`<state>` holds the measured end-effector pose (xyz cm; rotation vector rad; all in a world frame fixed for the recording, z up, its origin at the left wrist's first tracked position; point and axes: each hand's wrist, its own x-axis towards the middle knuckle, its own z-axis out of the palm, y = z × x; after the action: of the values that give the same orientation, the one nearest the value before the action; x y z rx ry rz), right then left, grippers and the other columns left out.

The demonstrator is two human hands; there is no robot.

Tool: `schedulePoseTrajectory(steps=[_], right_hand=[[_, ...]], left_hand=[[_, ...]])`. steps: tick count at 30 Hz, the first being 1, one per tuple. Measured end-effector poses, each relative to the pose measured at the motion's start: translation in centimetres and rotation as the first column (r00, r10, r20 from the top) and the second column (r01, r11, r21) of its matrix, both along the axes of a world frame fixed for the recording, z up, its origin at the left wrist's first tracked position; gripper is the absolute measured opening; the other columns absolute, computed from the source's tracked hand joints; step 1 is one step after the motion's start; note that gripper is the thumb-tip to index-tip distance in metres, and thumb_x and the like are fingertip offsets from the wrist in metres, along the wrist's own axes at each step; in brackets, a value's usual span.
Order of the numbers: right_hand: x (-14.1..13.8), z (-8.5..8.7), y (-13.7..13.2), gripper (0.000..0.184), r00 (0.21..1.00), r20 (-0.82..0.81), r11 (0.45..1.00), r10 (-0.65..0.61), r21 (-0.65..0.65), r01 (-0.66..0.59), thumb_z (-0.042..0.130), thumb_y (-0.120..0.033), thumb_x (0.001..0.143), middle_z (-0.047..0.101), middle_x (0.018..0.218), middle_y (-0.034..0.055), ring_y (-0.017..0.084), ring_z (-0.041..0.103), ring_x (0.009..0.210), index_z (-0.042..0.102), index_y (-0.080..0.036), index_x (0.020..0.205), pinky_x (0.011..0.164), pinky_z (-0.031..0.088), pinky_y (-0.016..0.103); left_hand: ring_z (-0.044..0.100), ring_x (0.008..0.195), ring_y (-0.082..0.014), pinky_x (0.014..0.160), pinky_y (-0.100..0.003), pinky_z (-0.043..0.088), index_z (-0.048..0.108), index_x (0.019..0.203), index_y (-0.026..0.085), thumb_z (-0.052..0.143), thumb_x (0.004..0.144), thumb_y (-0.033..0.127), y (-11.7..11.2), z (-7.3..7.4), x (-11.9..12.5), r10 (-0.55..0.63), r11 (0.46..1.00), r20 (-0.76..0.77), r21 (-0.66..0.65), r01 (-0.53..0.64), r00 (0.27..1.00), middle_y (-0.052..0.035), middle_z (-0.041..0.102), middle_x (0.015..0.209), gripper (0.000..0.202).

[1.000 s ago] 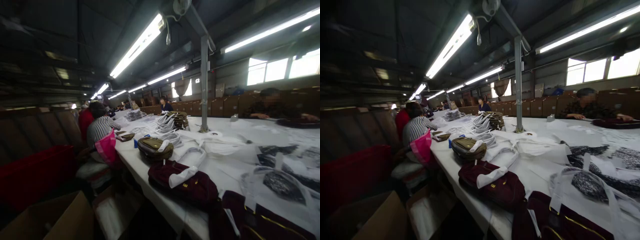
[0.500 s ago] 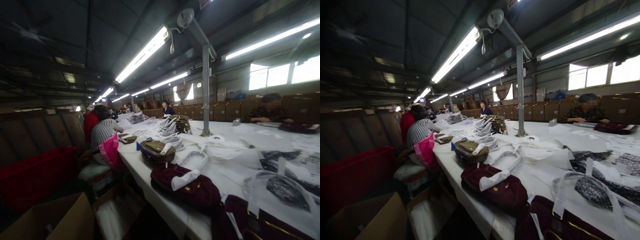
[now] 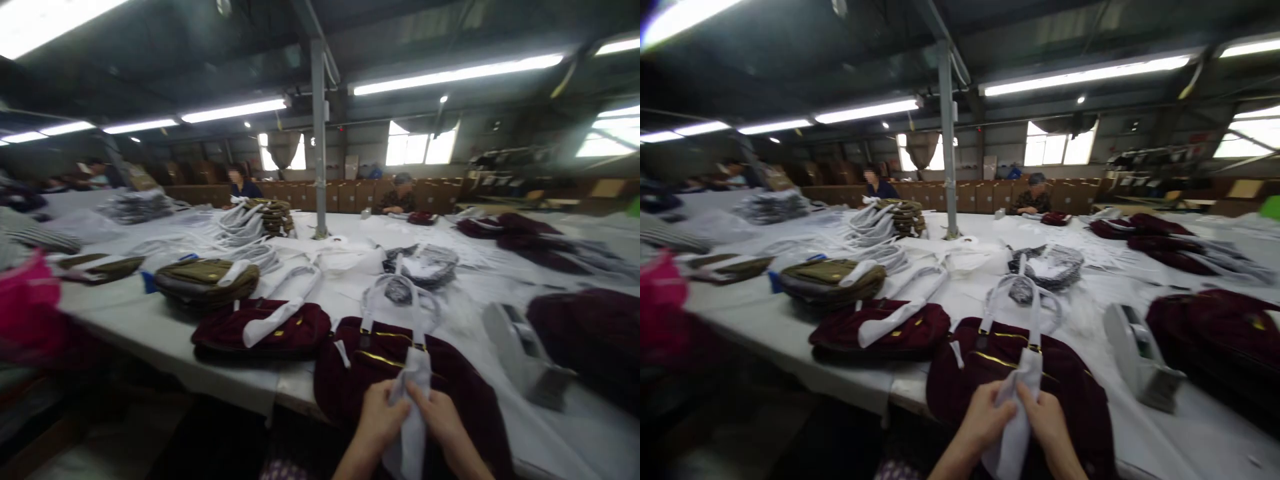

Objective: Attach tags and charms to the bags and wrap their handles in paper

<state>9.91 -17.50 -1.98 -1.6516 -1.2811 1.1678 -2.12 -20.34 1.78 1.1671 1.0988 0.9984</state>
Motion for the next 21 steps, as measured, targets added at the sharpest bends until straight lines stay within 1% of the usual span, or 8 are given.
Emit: schedulePoseTrajectory(steps=[2, 3, 6, 10, 13, 17, 19, 21], right_hand=[[1.6, -0.1, -1.0, 0.039, 0.997, 0.032, 0.997, -0.068, -0.024, 0.069, 0.058, -0.044, 0.078, 0.064, 0.059, 0.0064, 0.02, 0.061, 0.057, 0.065, -0.009, 0.065, 0.046, 0.041, 0.024], [1.8, -0.1, -1.1, 0.041, 0.995, 0.042, 0.996, -0.086, -0.019, 0.087, 0.058, -0.046, 0.076, 0.063, 0.054, 0.0065, 0.019, 0.059, 0.052, 0.065, -0.009, 0.061, 0.043, 0.037, 0.023], [1.3, -0.1, -1.0, 0.042, 0.993, 0.071, 0.995, -0.094, 0.02, 0.093, 0.056, -0.048, 0.074, 0.061, 0.05, 0.0058, 0.016, 0.055, 0.045, 0.065, -0.01, 0.059, 0.039, 0.032, 0.022], [0.9, -0.3, -0.8, 0.042, 0.984, 0.154, 0.995, -0.091, 0.054, 0.084, 0.053, -0.047, 0.075, 0.059, 0.049, 0.0051, 0.015, 0.053, 0.045, 0.063, -0.011, 0.055, 0.039, 0.029, 0.021], [1.1, -0.5, -0.9, 0.042, 0.972, 0.215, 0.994, -0.097, 0.076, 0.082, 0.051, -0.045, 0.074, 0.054, 0.045, 0.0035, 0.014, 0.049, 0.044, 0.059, -0.012, 0.049, 0.039, 0.025, 0.022], [1.0, -0.4, -0.9, 0.038, 0.989, 0.074, 0.992, -0.128, 0.028, 0.126, 0.055, -0.045, 0.07, 0.05, 0.043, 0.0015, 0.012, 0.045, 0.041, 0.056, -0.013, 0.048, 0.038, 0.025, 0.022], [0.9, -0.2, -0.9, 0.037, 0.99, 0.02, 0.99, -0.143, -0.015, 0.143, 0.057, -0.044, 0.069, 0.048, 0.041, 0.0004, 0.01, 0.042, 0.037, 0.055, -0.014, 0.048, 0.037, 0.026, 0.022], [0.8, 0.0, -0.9, 0.038, 0.989, -0.001, 0.988, -0.145, -0.058, 0.145, 0.057, -0.046, 0.069, 0.045, 0.037, -0.001, 0.009, 0.039, 0.033, 0.052, -0.016, 0.047, 0.034, 0.024, 0.021]], left_hand=[[0.059, 0.082, -0.0191, 0.074, -0.026, 0.045, 0.068, 0.099, 0.014, 0.048, 0.069, 0.014, -0.1, -0.6, -0.2, 0.079, 0.993, -0.098, 0.098, -0.07, 0.992, -0.0043, 0.067, 0.085, 0.036], [0.059, 0.083, -0.0188, 0.075, -0.027, 0.044, 0.068, 0.101, 0.016, 0.047, 0.072, 0.016, -0.2, -0.9, -0.1, 0.121, 0.987, -0.16, 0.129, -0.101, 0.98, -0.0042, 0.065, 0.084, 0.036], [0.057, 0.08, -0.0173, 0.074, -0.026, 0.043, 0.067, 0.103, 0.019, 0.045, 0.078, 0.022, -0.7, -1.5, 0.2, 0.193, 0.971, -0.274, 0.193, -0.142, 0.942, -0.0033, 0.06, 0.08, 0.034], [0.055, 0.072, -0.0139, 0.067, -0.023, 0.041, 0.067, 0.101, 0.02, 0.042, 0.079, 0.017, -1.4, -1.3, 0.9, 0.227, 0.953, -0.318, 0.269, -0.142, 0.92, -0.0011, 0.053, 0.074, 0.033], [0.053, 0.068, -0.0119, 0.064, -0.021, 0.039, 0.069, 0.091, 0.021, 0.039, 0.078, 0.01, -2.0, -1.0, 1.1, 0.232, 0.936, -0.389, 0.338, -0.097, 0.891, -0.0001, 0.048, 0.071, 0.035], [0.052, 0.072, -0.0113, 0.066, -0.021, 0.039, 0.068, 0.087, 0.022, 0.034, 0.08, 0.005, -2.9, -0.9, 1.1, 0.232, 0.915, -0.513, 0.404, -0.006, 0.827, -0.0009, 0.048, 0.074, 0.038], [0.052, 0.075, -0.0122, 0.068, -0.021, 0.04, 0.066, 0.088, 0.022, 0.032, 0.081, 0.004, -3.4, -0.9, 1.0, 0.233, 0.9, -0.6, 0.432, 0.064, 0.765, -0.0018, 0.049, 0.078, 0.039], [0.051, 0.08, -0.0144, 0.072, -0.024, 0.04, 0.064, 0.097, 0.023, 0.035, 0.079, 0.003, -3.6, -1.2, 1.0, 0.253, 0.876, -0.693, 0.46, 0.143, 0.675, -0.0029, 0.052, 0.084, 0.039]])
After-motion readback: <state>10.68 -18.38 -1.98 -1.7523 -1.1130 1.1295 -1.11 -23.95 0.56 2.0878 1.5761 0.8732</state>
